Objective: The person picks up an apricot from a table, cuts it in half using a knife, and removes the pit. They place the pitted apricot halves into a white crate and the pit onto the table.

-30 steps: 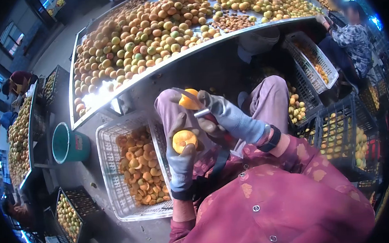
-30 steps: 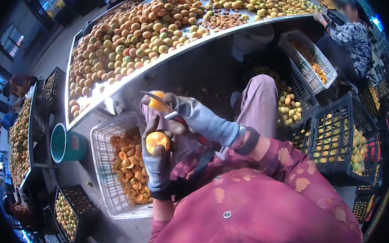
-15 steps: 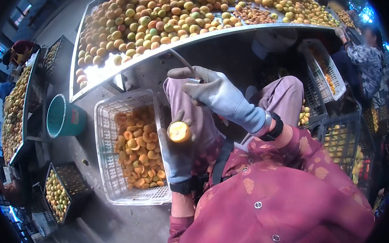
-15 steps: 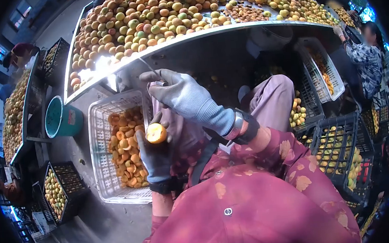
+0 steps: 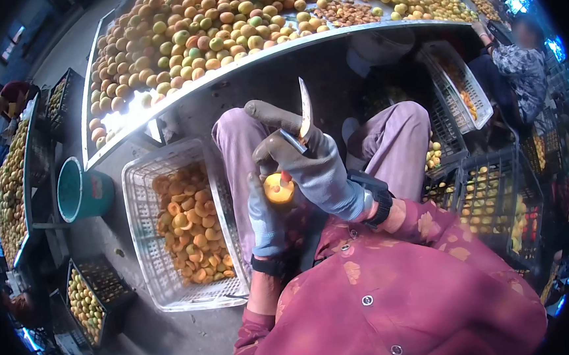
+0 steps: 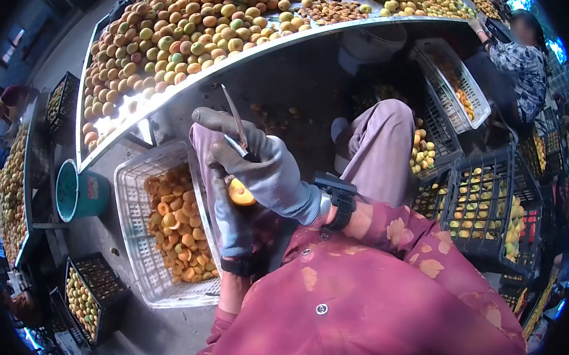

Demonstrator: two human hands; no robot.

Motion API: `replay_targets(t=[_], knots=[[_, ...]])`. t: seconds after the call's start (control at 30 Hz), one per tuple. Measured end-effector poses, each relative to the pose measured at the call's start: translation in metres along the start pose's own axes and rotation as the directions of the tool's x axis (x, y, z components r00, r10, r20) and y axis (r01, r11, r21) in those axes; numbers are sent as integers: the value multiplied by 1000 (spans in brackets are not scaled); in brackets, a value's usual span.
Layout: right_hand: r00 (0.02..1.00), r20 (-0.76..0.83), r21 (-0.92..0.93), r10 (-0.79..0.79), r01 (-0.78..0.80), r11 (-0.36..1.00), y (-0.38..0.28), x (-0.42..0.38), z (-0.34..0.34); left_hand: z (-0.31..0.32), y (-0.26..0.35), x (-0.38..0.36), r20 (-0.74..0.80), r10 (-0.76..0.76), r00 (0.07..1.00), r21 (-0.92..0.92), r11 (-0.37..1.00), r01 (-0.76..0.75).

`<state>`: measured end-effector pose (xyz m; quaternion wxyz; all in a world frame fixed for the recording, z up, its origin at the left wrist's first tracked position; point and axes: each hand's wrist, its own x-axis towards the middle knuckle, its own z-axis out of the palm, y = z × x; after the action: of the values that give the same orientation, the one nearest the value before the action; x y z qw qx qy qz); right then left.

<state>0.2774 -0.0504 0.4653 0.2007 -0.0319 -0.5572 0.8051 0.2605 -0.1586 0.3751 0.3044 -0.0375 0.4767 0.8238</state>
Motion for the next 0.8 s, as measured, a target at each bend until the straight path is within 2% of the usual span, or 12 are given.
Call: replay_targets(t=[0.03, 0.1, 0.17, 0.2, 0.23, 0.33, 0.43, 0.47, 0.53, 0.57, 0.63, 0.8], knots=[[997, 73, 38, 32, -35, 999, 0, -4, -4, 0, -3, 0, -16, -15, 1000, -26, 1000, 15], [999, 8, -4, 47, -47, 999, -5, -9, -11, 0, -4, 1, -7, -42, 999, 18, 999, 42], [986, 17, -416, 168, -146, 897, -14, -14, -26, 3, -5, 2, -1, 28, 1000, 6, 1000, -28], [999, -3, -428, 49, -46, 902, -7, -16, -30, 1, -6, 4, -46, 12, 999, 1, 1000, -12], [999, -7, -428, 48, -46, 903, -10, -17, -34, 2, -5, 3, -44, 9, 999, 3, 1000, -9], [965, 108, -792, 239, -61, 607, -44, -18, -44, 9, 3, -1, -49, -44, 998, -70, 997, 40], [938, -81, -695, 337, -295, 656, -44, -26, -44, 11, 3, -4, 6, -16, 1000, -20, 1000, 16], [938, -82, -694, 336, -296, 656, -42, -28, -44, 10, 0, -2, 7, -17, 1000, -19, 1000, 17], [988, -5, -702, 154, -113, 703, -31, -35, -44, 5, -10, 2, -36, 21, 999, 27, 999, -20], [988, -7, -701, 154, -115, 704, -24, -38, -44, 4, -12, 3, -35, 19, 999, 29, 999, -18], [993, 118, -766, -12, 99, 635, -14, -45, -44, 2, -15, 4, 7, 85, 996, 116, 989, -86], [994, 92, -826, 63, 41, 563, -23, -46, -39, 1, -26, 9, -5, 138, 990, 167, 977, -135]])
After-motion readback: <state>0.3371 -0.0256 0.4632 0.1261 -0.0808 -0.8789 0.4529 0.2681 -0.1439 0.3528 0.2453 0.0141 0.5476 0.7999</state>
